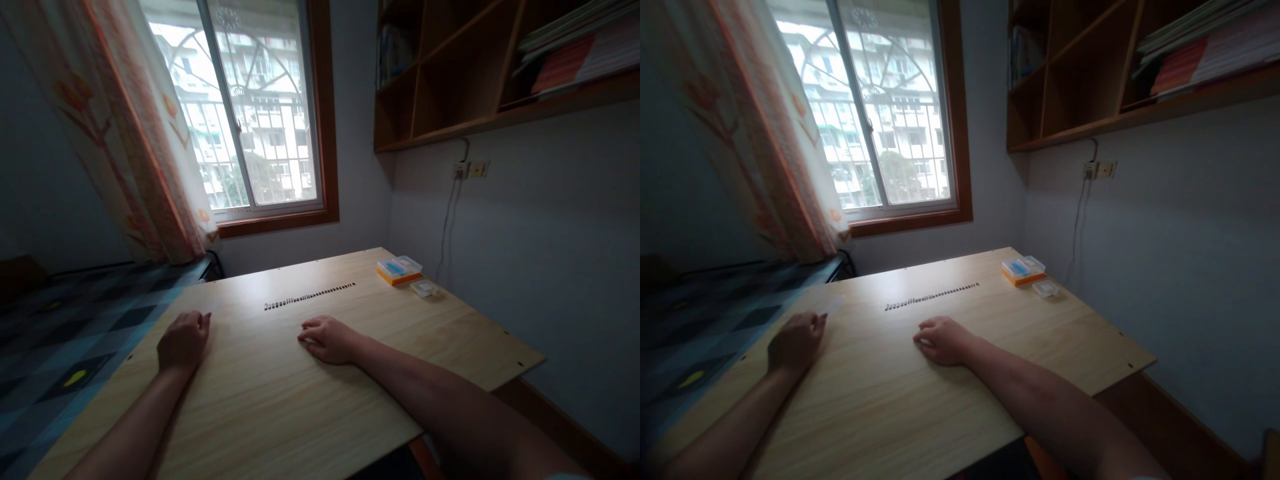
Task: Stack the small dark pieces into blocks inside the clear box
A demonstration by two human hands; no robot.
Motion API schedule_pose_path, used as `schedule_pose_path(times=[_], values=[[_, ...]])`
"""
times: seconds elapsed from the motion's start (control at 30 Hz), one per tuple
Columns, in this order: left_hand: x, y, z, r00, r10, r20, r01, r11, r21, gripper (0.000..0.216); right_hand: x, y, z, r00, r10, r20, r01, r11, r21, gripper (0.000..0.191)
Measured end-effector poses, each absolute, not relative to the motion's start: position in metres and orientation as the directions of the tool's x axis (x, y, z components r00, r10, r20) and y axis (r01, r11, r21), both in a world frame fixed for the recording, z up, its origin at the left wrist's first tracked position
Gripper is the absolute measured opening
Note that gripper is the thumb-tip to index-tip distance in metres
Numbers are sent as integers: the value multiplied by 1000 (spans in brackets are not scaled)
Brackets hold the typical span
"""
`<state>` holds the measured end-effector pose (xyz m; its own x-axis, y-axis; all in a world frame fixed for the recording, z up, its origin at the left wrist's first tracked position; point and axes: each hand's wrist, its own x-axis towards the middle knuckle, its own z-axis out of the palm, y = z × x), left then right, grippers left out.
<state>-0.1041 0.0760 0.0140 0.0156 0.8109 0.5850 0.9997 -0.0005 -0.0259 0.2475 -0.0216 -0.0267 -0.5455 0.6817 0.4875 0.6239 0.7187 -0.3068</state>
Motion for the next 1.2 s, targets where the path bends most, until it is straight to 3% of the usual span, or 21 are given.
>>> schedule_pose_path(times=[0.1, 0.17, 0.3, 0.4, 0.6, 0.77, 0.93, 1.1, 1.2], values=[[-92, 62, 13, 106, 763, 638, 993, -117, -25, 39, 246, -24, -29, -469, 700, 538, 646, 688, -332, 29], [-77, 53, 12, 234, 669, 705, 943, -332, 2, 37, 246, -25, -30, -397, 713, 578, 659, 660, -361, 30], [-35, 31, 12, 487, 514, 706, 724, -690, 4, 33, 250, -25, -30, -233, 727, 646, 674, 599, -432, 29], [-9, 16, 14, 638, 409, 653, 558, -829, -26, 28, 254, -25, -28, -139, 730, 669, 677, 563, -473, 27], [1, 11, 12, 739, 315, 596, 437, -897, -67, 28, 259, -24, -24, -62, 771, 633, 616, 529, -584, 20], [2, 4, 4, 775, 323, 544, 385, -923, -1, 25, 259, -23, -24, -233, 811, 536, 495, 574, -653, 16], [9, -4, 2, 819, 286, 498, 331, -944, -3, 26, 260, -21, -26, -334, 827, 452, 368, 556, -746, 44], [6, -8, 4, 876, 267, 402, 307, -951, -37, 25, 260, -24, -29, -387, 807, 446, 394, 582, -711, 50], [-2, -2, 3, 839, 313, 445, 334, -942, 32, 14, 260, -24, -31, -388, 821, 418, 401, 559, -726, 56]])
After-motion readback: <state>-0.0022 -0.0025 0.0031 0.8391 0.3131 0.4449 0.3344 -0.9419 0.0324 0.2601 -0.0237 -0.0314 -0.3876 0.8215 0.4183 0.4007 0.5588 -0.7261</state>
